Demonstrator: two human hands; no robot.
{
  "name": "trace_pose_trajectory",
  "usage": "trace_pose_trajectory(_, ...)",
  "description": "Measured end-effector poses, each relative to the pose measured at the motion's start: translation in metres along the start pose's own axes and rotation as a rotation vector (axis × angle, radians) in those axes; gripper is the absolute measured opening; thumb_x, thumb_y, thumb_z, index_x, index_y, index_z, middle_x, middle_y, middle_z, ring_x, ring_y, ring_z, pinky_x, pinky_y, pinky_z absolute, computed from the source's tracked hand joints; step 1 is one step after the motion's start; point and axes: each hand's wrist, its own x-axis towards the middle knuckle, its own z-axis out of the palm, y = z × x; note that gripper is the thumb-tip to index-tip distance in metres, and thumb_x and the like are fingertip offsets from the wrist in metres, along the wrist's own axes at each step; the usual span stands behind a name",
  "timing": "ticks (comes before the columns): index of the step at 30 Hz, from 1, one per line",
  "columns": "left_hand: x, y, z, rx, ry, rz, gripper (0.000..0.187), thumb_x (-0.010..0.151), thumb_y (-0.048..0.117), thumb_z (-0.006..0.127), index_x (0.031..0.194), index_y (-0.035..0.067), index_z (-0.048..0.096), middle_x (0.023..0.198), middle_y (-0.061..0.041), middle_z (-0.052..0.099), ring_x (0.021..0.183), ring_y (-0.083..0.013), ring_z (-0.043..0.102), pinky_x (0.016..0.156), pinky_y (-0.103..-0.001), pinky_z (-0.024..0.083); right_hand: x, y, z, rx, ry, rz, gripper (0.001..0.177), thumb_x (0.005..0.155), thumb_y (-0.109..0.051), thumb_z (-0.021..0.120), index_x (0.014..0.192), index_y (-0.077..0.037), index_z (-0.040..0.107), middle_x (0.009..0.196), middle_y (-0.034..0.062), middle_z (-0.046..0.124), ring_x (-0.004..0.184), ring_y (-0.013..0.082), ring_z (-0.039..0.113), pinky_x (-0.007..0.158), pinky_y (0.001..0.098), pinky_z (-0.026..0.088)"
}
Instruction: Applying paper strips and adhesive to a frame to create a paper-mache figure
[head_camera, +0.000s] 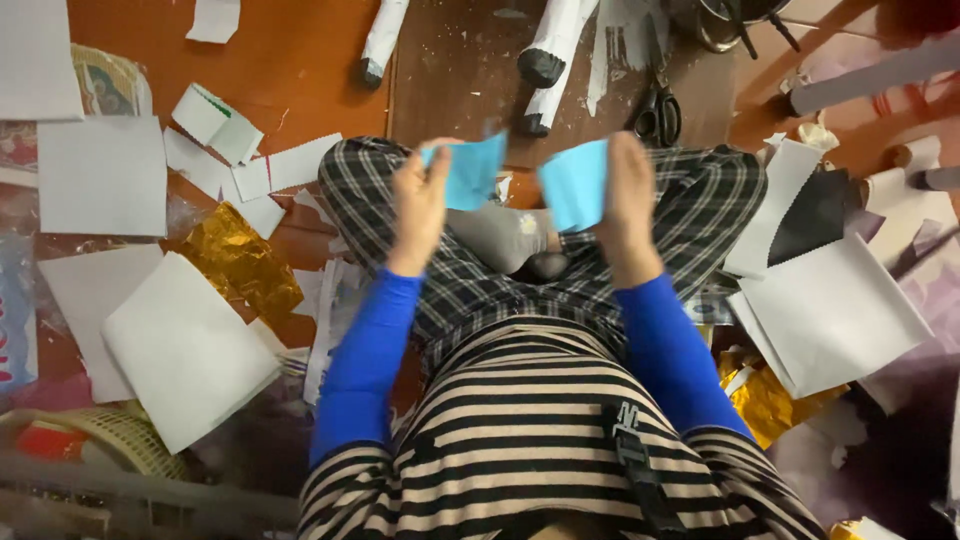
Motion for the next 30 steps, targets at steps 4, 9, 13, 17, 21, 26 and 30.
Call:
trace_pose_trajectory(4,-0.027,-0.045,0.061,-0.169,0.031,-0.090,0.021,0.117,0.031,0.061,0.121,0.020,0.078,0.101,0.010,0.069,0.093,-0.0072,0.059,0.093,-0.030,0.054,-0.004,0.022,0.038,-0.014,-0.160,-0.466,0.024,0.120,-0.016,0.055,0.099,-0.010,0.066,0.087,-0.0010,0.054,0.086,0.0116,0.050,0.077,0.0295,0.042)
trace_pose_trajectory(9,-0.056,-0.067,0.060,-0.033,-0.099,0.052,0.051,0.120,0.010,0.055,0.163,-0.008,0.037,0.155,-0.049,0.037,0.155,-0.0494,0.031,0.128,-0.066,0.026,-0.011,0.011,0.049,-0.248,-0.123,-0.546,0.027,0.122,-0.023,0.045,0.116,-0.012,0.069,0.081,0.0141,0.059,0.075,0.0280,0.062,0.068,0.0422,0.050)
trace_pose_trajectory(13,-0.048,-0.080,0.075,-0.293,-0.173,-0.330,0.057,0.117,0.029,0.059,0.160,-0.004,0.039,0.164,-0.028,0.047,0.151,-0.0347,0.046,0.131,-0.058,0.032,-0.002,0.026,0.045,-0.389,-0.081,-0.611,0.019,0.120,-0.024,0.048,0.111,-0.013,0.061,0.084,0.0192,0.058,0.078,0.0444,0.064,0.069,0.0492,0.052)
trace_pose_trajectory(17,-0.030,-0.062,0.063,-0.099,-0.104,-0.086,0.052,0.095,0.006,0.086,0.142,0.004,0.063,0.124,-0.021,0.075,0.120,-0.0242,0.069,0.099,-0.049,0.061,0.013,0.037,0.031,-0.067,-0.333,-0.413,0.032,0.118,-0.020,0.059,0.148,-0.018,0.048,0.116,0.0196,0.065,0.101,0.0343,0.064,0.087,0.0482,0.053)
trace_pose_trajectory(21,-0.011,-0.056,0.032,-0.035,-0.274,-0.021,0.055,0.091,0.007,0.090,0.142,0.015,0.071,0.123,-0.015,0.079,0.117,-0.0241,0.075,0.093,-0.042,0.061,-0.010,-0.023,0.013,0.117,-0.699,0.106,0.037,0.083,-0.006,0.093,0.116,-0.011,0.078,0.092,0.0001,0.072,0.080,0.0137,0.070,0.067,0.0273,0.055)
trace_pose_trajectory(26,-0.008,0.001,0.011,-0.172,-0.418,-0.146,0.047,0.095,0.004,0.087,0.140,0.015,0.075,0.118,-0.010,0.082,0.110,-0.0169,0.074,0.090,-0.039,0.064,-0.014,-0.008,0.009,0.225,-0.682,0.094,0.035,0.072,0.009,0.094,0.097,-0.009,0.078,0.080,-0.0011,0.073,0.072,0.0105,0.071,0.063,0.0230,0.054)
trace_pose_trajectory(30,-0.005,-0.018,0.009,-0.496,-0.450,-0.264,0.025,0.092,-0.011,0.081,0.113,0.001,0.086,0.123,-0.021,0.080,0.116,-0.0291,0.074,0.096,-0.043,0.061,-0.006,0.008,0.014,0.451,-0.714,0.037,0.027,0.076,0.018,0.088,0.087,-0.001,0.071,0.085,0.0021,0.052,0.048,0.0055,0.042,0.034,0.0170,0.031)
